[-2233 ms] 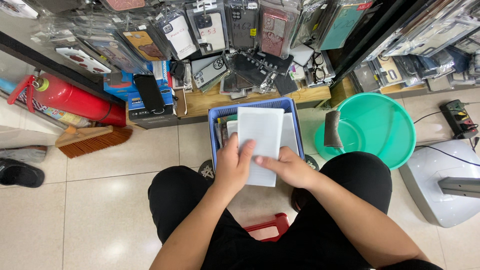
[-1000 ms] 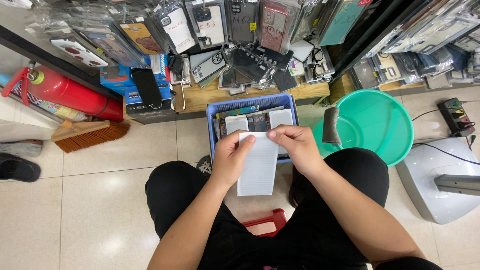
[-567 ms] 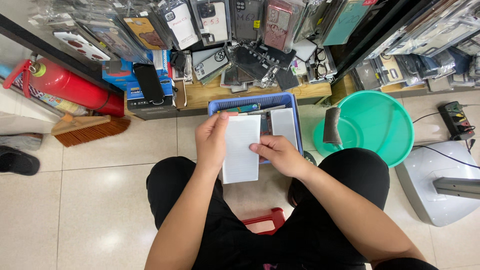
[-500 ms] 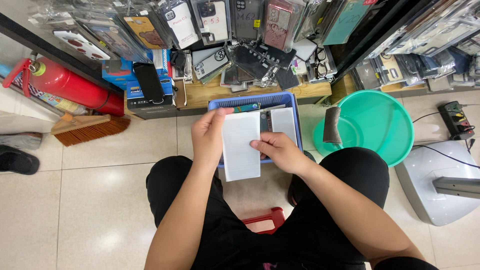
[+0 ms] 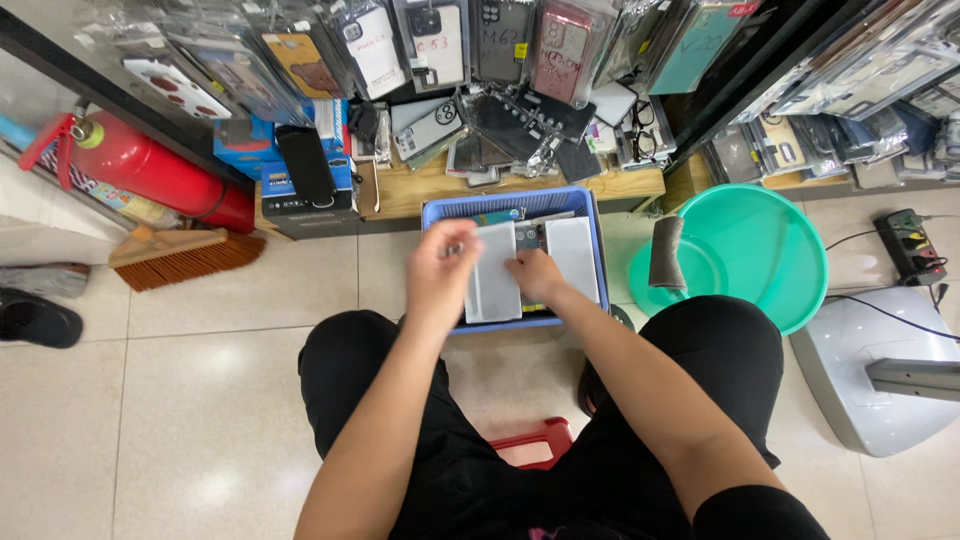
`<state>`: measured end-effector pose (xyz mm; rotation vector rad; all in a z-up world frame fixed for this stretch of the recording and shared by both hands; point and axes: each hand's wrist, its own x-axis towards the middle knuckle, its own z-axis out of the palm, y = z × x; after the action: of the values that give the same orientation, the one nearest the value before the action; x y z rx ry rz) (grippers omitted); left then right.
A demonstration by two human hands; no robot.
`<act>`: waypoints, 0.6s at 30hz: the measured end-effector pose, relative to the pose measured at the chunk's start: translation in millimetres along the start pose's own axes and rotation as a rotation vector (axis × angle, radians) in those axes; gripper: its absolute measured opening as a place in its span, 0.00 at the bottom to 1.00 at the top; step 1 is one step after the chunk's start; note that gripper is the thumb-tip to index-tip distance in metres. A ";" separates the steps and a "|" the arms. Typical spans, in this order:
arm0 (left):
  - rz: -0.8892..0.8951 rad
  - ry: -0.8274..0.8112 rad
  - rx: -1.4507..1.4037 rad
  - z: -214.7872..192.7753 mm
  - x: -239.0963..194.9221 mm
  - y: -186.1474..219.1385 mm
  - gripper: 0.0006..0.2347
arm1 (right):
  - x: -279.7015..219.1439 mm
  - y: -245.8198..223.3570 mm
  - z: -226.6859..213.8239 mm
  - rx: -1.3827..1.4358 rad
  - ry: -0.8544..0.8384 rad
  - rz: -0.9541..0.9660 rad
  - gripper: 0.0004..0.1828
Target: The person sits on a low stool and organizes items from a blue basket. They handle several phone screen protectors, wiping them with a cloth and placing them into white paper sleeves. They also handle a stack of white paper sleeves and a box of screen protectors, wiping the box with a cloth before placing it back in the basket.
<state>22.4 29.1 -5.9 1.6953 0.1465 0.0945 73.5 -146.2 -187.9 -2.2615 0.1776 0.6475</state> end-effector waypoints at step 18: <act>0.315 -1.135 0.684 66.9 -59.2 7.9 0.29 | 16.7 9.2 44.6 -0.203 0.106 0.130 0.22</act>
<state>-25.9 -46.5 -5.4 2.1772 -1.0365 -0.7547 67.2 -119.7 -228.0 -2.4982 0.3260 0.6373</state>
